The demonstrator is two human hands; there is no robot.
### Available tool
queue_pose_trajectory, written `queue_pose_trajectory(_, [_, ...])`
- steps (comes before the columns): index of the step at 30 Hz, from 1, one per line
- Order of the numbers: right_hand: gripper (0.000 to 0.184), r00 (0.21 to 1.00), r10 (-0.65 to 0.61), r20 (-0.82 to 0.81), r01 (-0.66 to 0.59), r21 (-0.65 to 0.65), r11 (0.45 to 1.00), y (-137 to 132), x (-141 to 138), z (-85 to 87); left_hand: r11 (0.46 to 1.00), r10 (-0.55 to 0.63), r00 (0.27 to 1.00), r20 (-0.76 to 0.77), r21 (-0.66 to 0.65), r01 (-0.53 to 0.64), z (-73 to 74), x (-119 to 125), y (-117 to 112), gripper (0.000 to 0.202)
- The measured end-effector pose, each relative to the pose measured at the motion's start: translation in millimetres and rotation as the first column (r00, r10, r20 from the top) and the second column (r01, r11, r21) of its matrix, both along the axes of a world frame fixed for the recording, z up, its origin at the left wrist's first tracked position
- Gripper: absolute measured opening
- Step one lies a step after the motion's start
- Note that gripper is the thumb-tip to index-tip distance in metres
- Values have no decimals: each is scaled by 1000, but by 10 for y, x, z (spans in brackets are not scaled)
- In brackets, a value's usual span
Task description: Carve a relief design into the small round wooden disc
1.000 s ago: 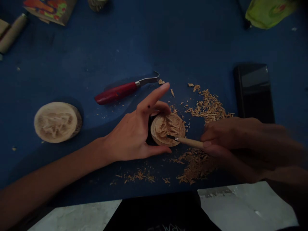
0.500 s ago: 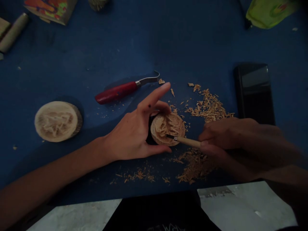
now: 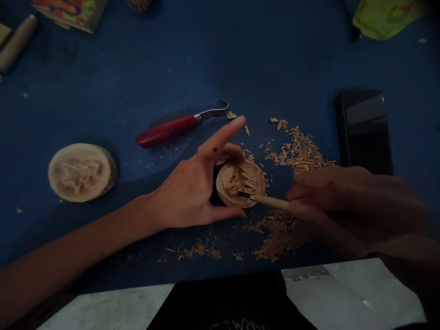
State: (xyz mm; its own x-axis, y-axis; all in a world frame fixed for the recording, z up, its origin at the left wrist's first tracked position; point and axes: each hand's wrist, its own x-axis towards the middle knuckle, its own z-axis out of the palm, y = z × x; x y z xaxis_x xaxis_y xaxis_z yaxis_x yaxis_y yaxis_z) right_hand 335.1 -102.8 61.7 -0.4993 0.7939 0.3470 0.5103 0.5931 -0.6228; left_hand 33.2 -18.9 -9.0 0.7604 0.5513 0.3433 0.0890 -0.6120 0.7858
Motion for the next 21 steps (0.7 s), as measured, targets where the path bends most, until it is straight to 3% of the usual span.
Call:
queue_pose_trajectory(4, [31,996,78,-36,-78,-2,997,12,12,-8,1000,5,1000,-15,-1,-5,-2,1,-8,126])
queue_pose_trajectory(12, [33,997,64,50,-62,-35,997,-15,-5,23,1000,8,1000,-6,-26,-8,-35,2,-1,129])
queue_pose_trajectory(16, [36,999,38,-33,-38,-6,999,3,-102,-17,999,-3,1000,-4,41,3,-64,8,23,120])
queue_pose_trajectory(21, [37,989,50,-138,-48,18,999,69,-123,-109,999,-9,1000,0,31,9,-54,-4,29,132])
